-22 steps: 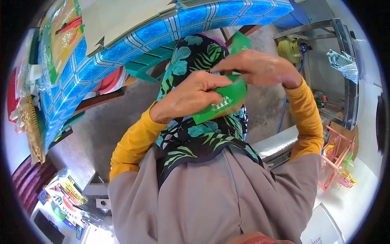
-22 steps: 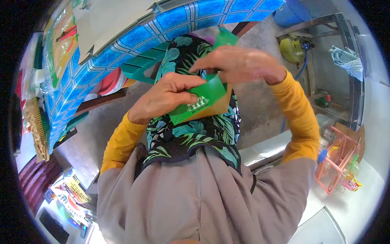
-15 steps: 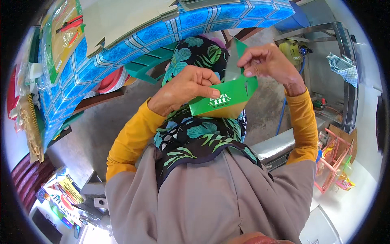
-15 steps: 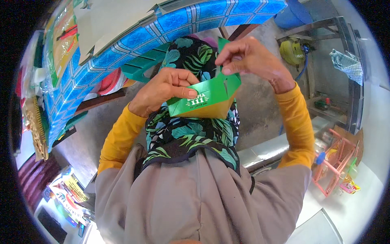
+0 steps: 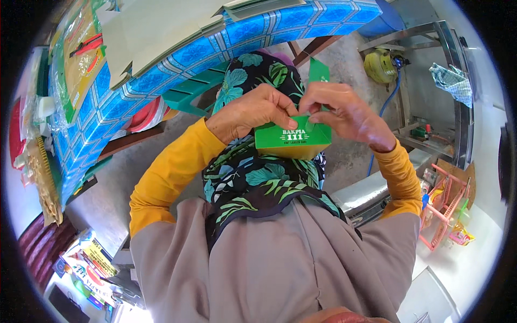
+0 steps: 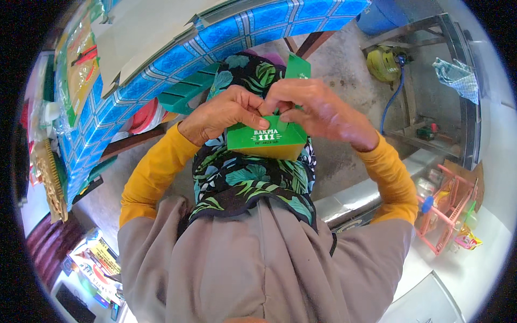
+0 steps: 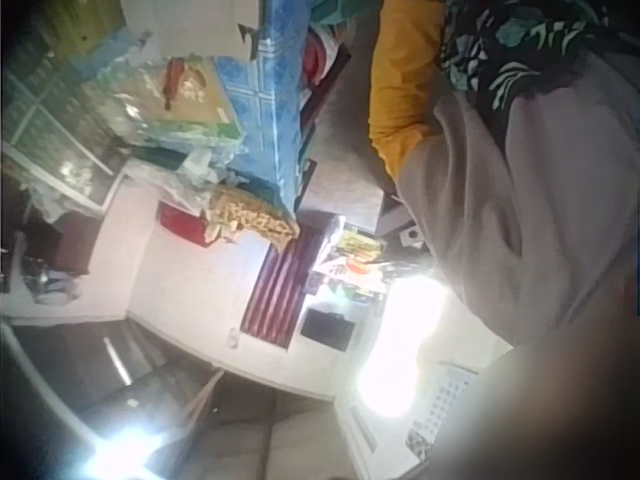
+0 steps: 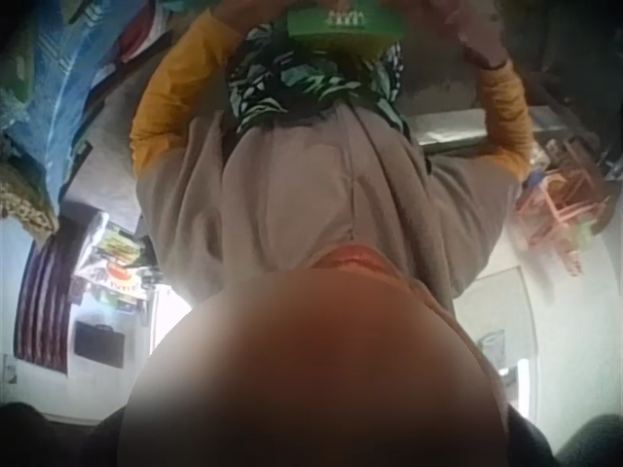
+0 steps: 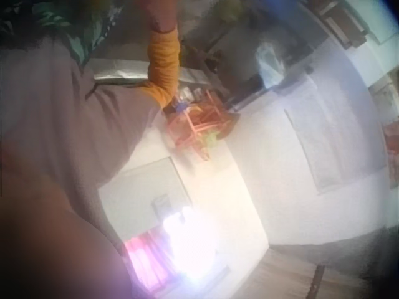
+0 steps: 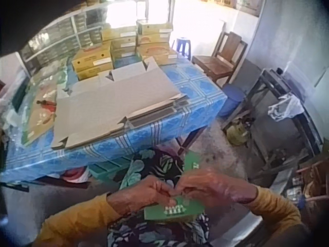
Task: The person assembles cardboard boxes by hand and using a utility knife. They fold pre-cut cardboard into shape, tucking tabs into slots to secure the structure, and then place the completed box on a table.
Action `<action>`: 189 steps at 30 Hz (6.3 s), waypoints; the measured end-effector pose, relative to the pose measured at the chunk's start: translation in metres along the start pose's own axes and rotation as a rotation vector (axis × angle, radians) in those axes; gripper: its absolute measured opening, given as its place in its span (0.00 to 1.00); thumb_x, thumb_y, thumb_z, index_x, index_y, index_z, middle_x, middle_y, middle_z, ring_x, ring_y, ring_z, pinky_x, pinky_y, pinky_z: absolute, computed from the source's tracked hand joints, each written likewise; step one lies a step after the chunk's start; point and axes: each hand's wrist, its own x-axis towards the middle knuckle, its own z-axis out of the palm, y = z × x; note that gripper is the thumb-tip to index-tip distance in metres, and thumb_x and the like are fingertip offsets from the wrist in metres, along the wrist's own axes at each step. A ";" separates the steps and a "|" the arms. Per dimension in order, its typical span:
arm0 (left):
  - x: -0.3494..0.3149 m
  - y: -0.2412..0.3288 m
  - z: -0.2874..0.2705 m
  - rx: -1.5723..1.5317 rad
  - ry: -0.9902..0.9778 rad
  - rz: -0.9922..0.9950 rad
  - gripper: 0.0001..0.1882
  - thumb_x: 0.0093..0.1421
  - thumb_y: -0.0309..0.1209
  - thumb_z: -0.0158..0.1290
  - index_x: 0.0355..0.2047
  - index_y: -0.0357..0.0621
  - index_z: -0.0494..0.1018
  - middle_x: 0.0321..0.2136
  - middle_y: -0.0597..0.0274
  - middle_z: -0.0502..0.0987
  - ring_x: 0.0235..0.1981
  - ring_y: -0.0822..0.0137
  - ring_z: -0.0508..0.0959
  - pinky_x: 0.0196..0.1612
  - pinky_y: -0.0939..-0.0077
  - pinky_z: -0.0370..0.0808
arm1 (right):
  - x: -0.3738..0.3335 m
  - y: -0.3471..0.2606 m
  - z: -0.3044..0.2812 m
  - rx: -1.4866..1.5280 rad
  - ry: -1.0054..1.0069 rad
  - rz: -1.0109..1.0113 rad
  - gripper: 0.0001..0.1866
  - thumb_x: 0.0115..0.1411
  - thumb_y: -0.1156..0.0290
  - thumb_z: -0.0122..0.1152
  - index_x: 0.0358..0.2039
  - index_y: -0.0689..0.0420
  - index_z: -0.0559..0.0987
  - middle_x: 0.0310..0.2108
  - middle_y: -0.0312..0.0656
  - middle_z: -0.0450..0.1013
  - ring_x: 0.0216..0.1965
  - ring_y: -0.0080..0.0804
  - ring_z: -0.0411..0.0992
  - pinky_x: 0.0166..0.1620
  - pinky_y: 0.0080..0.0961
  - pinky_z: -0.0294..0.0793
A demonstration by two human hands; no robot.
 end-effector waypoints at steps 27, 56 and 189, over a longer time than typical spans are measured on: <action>0.006 -0.001 0.007 -0.081 0.087 -0.078 0.09 0.47 0.19 0.62 0.32 0.35 0.82 0.28 0.61 0.81 0.30 0.71 0.79 0.36 0.78 0.75 | -0.018 -0.025 0.018 -0.240 0.138 -0.018 0.29 0.45 0.85 0.64 0.51 0.62 0.76 0.29 0.44 0.72 0.30 0.41 0.72 0.34 0.33 0.73; -0.005 -0.009 0.010 -0.091 0.031 -0.077 0.11 0.50 0.23 0.65 0.35 0.35 0.82 0.31 0.62 0.83 0.31 0.74 0.80 0.36 0.81 0.75 | -0.009 -0.021 0.028 0.010 -0.068 0.016 0.27 0.42 0.85 0.67 0.47 0.61 0.77 0.31 0.43 0.75 0.31 0.40 0.76 0.35 0.30 0.75; -0.064 -0.087 0.028 0.938 0.059 0.820 0.19 0.39 0.16 0.55 0.37 0.35 0.76 0.32 0.55 0.75 0.36 0.53 0.77 0.38 0.64 0.76 | 0.014 0.008 0.100 0.450 -0.803 0.809 0.08 0.46 0.72 0.65 0.18 0.60 0.75 0.12 0.33 0.67 0.14 0.24 0.66 0.19 0.26 0.63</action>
